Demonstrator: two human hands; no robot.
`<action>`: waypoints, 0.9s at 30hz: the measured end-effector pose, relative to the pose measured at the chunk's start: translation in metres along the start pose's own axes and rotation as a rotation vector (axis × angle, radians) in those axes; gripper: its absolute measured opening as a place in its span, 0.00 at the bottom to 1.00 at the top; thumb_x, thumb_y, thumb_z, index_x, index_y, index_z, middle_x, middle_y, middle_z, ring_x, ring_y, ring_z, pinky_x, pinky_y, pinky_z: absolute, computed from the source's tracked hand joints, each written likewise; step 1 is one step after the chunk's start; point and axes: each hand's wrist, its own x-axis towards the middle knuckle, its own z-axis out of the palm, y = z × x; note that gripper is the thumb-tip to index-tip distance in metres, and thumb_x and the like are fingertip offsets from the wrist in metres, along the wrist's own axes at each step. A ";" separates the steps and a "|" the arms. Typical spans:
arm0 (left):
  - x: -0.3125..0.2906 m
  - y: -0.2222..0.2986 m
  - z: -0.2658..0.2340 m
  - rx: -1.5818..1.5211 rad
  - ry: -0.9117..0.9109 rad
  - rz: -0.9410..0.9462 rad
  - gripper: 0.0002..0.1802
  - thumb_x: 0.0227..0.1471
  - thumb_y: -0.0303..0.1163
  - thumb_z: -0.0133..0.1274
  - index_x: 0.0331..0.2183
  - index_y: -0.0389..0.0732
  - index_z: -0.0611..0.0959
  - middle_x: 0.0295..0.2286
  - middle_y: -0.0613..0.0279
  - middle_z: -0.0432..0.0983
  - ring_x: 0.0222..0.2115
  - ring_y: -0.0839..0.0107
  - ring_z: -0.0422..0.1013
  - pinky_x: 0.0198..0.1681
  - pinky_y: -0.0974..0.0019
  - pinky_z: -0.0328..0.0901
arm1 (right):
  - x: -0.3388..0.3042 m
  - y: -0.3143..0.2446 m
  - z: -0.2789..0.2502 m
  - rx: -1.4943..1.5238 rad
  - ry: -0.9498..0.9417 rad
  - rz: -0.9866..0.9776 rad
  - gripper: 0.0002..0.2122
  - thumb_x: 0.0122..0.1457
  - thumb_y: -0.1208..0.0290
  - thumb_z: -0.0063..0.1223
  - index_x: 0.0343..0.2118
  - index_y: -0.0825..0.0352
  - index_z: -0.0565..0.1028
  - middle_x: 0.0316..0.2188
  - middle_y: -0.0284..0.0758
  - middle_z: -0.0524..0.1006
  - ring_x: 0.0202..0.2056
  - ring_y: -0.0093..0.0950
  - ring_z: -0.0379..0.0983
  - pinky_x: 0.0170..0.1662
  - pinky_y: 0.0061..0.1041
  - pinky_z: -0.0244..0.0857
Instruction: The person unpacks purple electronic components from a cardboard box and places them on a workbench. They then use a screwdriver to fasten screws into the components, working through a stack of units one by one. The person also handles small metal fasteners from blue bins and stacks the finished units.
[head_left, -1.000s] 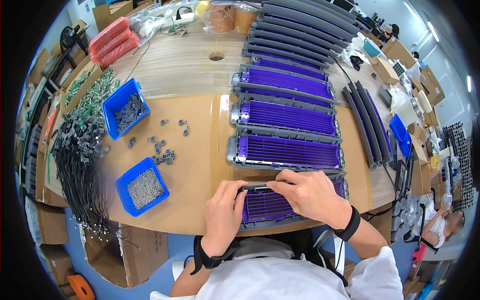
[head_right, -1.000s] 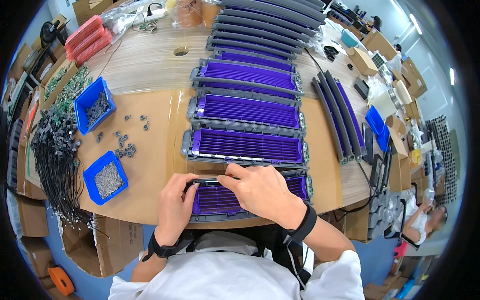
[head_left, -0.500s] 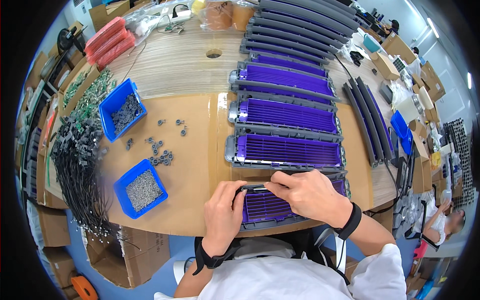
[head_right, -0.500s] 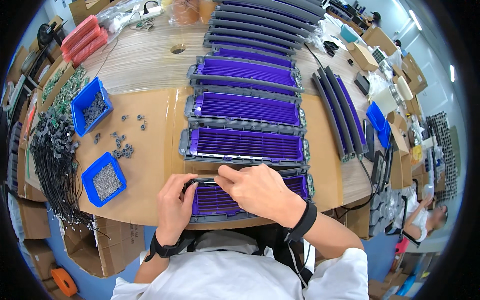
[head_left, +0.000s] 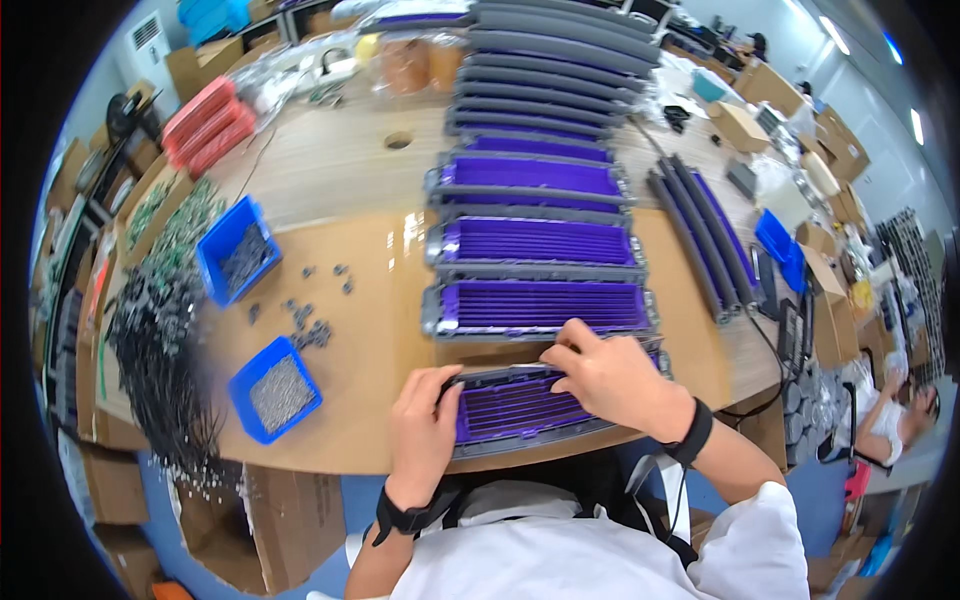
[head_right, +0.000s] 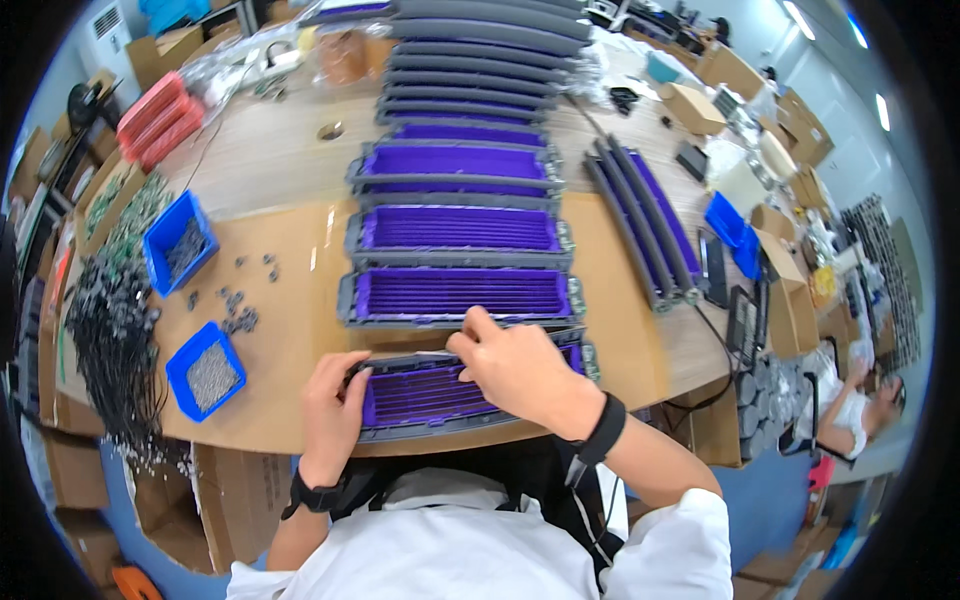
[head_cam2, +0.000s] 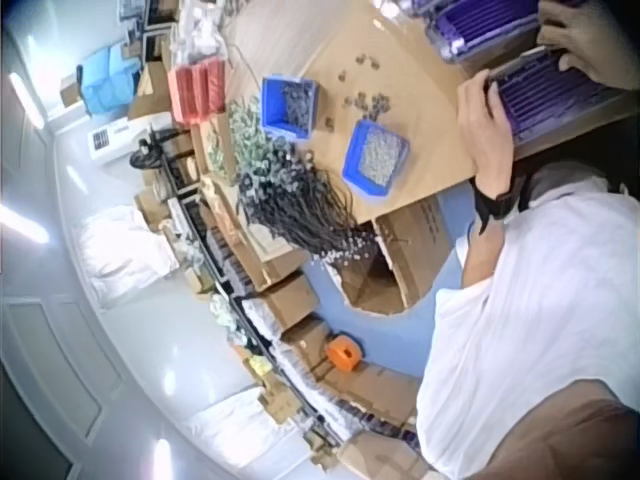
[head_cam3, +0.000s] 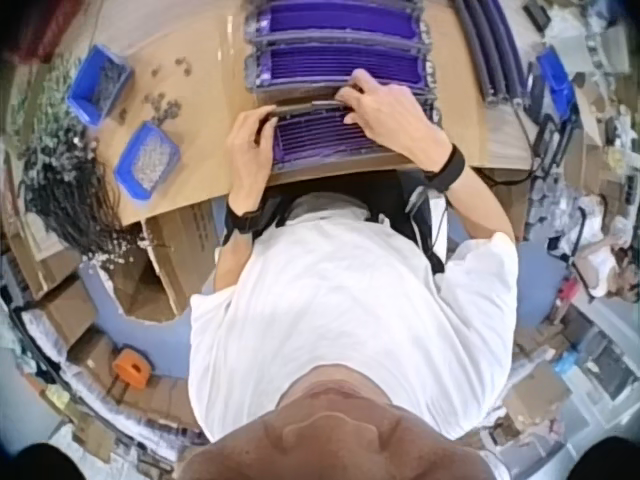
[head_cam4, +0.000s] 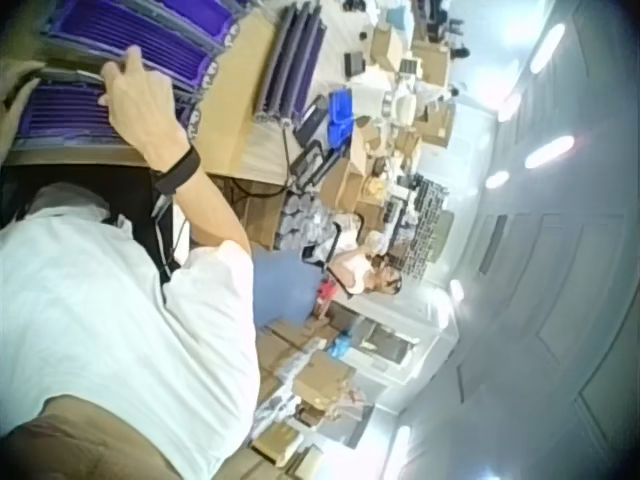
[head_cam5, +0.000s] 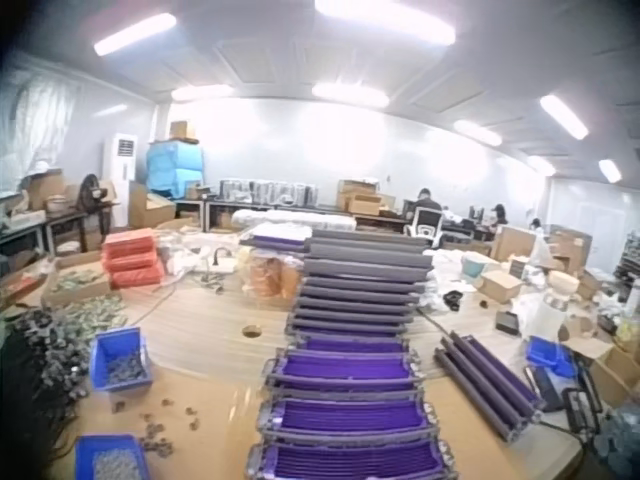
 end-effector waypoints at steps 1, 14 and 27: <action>0.000 0.004 0.000 -0.003 -0.009 -0.005 0.11 0.50 0.20 0.55 0.38 0.38 0.81 0.33 0.53 0.76 0.33 0.55 0.74 0.35 0.63 0.68 | -0.005 0.004 0.001 0.005 0.023 -0.016 0.13 0.49 0.70 0.61 0.35 0.66 0.71 0.32 0.38 0.69 0.23 0.35 0.75 0.24 0.33 0.69; 0.038 0.029 -0.047 0.131 -0.083 0.001 0.19 0.52 0.23 0.56 0.48 0.38 0.78 0.47 0.56 0.72 0.20 0.76 0.66 0.25 0.75 0.65 | -0.037 0.099 -0.091 -0.032 0.351 0.488 0.13 0.46 0.68 0.65 0.32 0.67 0.74 0.27 0.45 0.77 0.31 0.44 0.75 0.34 0.37 0.68; 0.044 0.027 -0.029 0.347 -0.246 0.107 0.26 0.45 0.19 0.58 0.49 0.39 0.77 0.53 0.49 0.67 0.34 0.62 0.74 0.31 0.69 0.69 | -0.041 0.199 -0.128 -0.029 0.162 0.845 0.17 0.45 0.61 0.66 0.36 0.66 0.80 0.31 0.48 0.79 0.37 0.44 0.77 0.42 0.38 0.69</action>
